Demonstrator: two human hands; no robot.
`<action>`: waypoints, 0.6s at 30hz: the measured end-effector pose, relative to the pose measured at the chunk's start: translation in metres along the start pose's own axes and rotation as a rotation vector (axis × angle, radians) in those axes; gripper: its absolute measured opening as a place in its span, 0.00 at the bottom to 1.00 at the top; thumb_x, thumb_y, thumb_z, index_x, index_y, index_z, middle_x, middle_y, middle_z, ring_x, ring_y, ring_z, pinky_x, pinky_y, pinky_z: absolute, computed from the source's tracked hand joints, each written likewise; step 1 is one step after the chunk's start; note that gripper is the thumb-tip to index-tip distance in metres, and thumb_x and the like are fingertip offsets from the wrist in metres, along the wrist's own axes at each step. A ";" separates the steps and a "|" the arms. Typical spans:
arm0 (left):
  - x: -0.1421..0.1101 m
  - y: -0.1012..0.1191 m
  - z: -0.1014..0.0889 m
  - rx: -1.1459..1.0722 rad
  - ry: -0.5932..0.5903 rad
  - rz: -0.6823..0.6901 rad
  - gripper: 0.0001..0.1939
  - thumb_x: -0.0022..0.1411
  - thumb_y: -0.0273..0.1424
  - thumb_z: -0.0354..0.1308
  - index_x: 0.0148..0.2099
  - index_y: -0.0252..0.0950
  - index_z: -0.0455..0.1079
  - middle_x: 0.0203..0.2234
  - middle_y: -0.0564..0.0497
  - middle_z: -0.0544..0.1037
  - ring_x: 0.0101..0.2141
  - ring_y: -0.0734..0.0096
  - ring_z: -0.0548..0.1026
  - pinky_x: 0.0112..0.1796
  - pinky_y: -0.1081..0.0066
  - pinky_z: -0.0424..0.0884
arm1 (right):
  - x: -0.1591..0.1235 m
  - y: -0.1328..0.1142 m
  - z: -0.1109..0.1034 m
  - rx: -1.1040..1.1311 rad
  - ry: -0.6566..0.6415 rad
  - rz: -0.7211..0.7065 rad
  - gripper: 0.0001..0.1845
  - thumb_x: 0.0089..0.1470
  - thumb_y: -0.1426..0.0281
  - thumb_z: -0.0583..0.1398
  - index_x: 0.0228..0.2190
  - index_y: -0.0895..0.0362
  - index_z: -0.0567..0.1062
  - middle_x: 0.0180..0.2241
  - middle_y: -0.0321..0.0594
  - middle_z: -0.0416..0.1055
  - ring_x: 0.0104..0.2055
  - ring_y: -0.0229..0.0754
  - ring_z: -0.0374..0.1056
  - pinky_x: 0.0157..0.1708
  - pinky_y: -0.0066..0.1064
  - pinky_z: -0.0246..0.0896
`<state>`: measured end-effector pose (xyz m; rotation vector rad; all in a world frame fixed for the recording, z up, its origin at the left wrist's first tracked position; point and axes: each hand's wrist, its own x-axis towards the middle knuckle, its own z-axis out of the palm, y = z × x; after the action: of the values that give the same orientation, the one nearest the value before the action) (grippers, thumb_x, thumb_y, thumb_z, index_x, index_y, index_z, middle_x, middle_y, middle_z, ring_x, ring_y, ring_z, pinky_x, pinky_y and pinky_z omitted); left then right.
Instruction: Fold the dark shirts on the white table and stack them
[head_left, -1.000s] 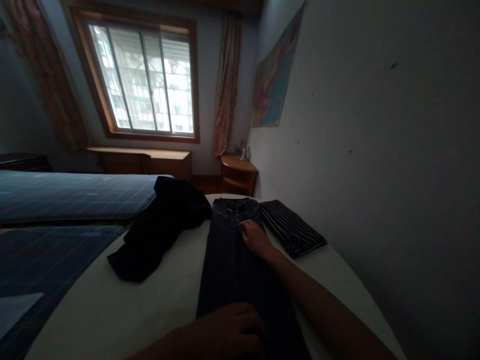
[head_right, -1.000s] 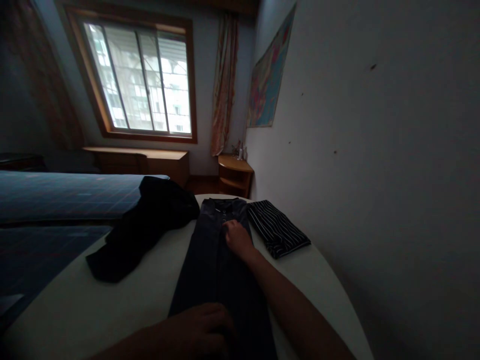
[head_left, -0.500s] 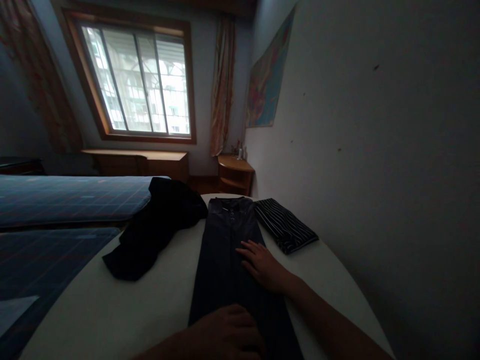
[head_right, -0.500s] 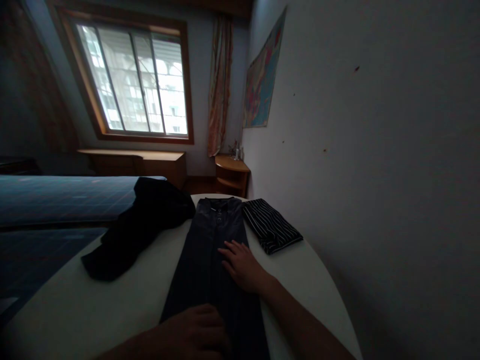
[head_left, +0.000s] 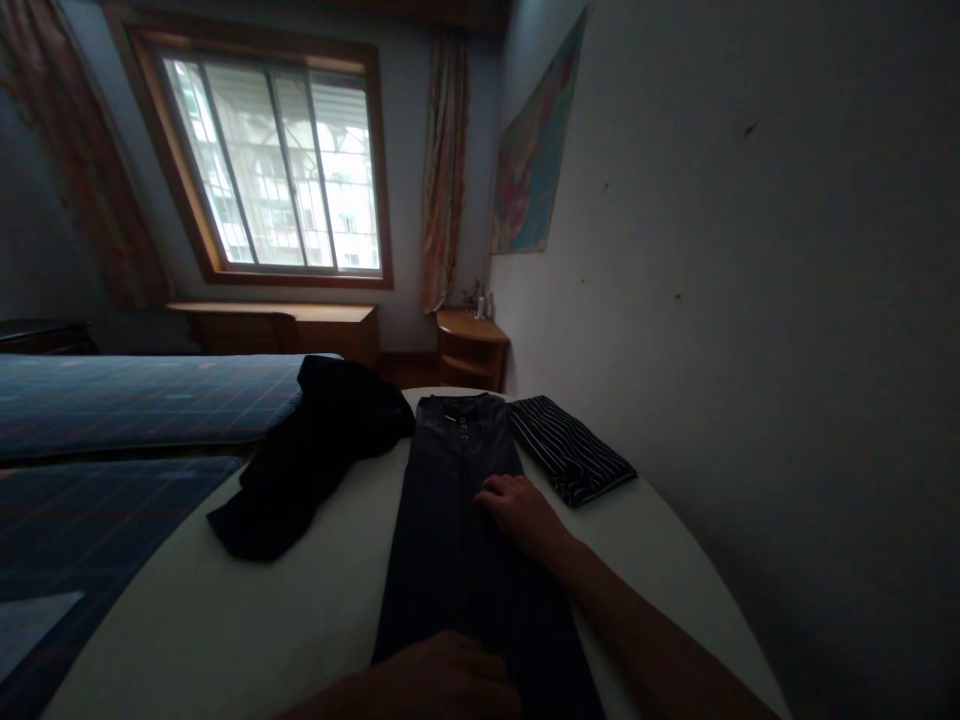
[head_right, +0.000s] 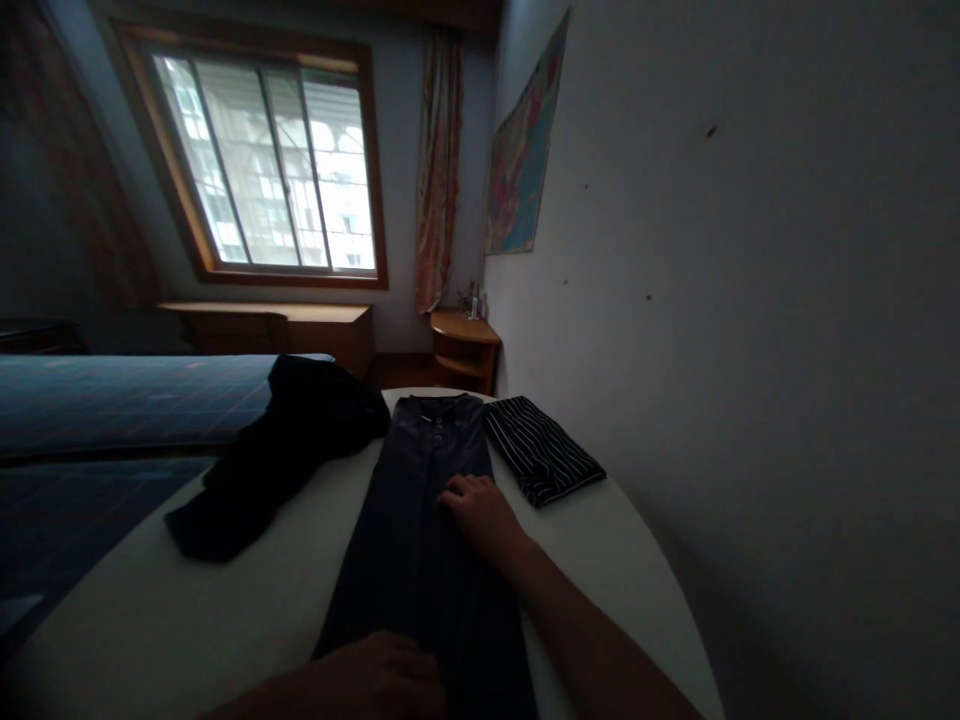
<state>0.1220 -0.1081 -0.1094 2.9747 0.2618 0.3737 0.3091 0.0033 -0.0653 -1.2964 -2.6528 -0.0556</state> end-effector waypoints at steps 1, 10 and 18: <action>0.000 -0.002 0.005 -0.016 -0.003 0.004 0.08 0.68 0.38 0.56 0.43 0.38 0.68 0.31 0.57 0.78 0.30 0.78 0.73 0.30 0.74 0.63 | 0.000 -0.001 0.000 0.001 0.003 0.007 0.15 0.62 0.74 0.55 0.46 0.51 0.77 0.47 0.44 0.73 0.47 0.46 0.69 0.49 0.37 0.60; 0.001 0.000 -0.027 -0.039 0.073 0.066 0.13 0.70 0.36 0.54 0.54 0.40 0.70 0.53 0.51 0.75 0.53 0.68 0.71 0.54 0.69 0.64 | 0.038 0.012 -0.001 0.103 0.047 0.116 0.23 0.60 0.80 0.50 0.51 0.54 0.73 0.52 0.44 0.71 0.48 0.42 0.71 0.49 0.30 0.60; -0.003 -0.003 -0.032 -0.150 -0.007 0.007 0.14 0.70 0.34 0.52 0.55 0.42 0.72 0.60 0.49 0.70 0.61 0.61 0.64 0.60 0.59 0.61 | 0.076 0.017 0.010 -0.085 0.017 0.157 0.22 0.62 0.78 0.49 0.52 0.54 0.73 0.49 0.48 0.73 0.50 0.50 0.67 0.47 0.38 0.61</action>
<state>0.1109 -0.1025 -0.0794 2.8298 0.2130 0.3668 0.2748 0.0742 -0.0616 -1.5200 -2.5504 -0.1580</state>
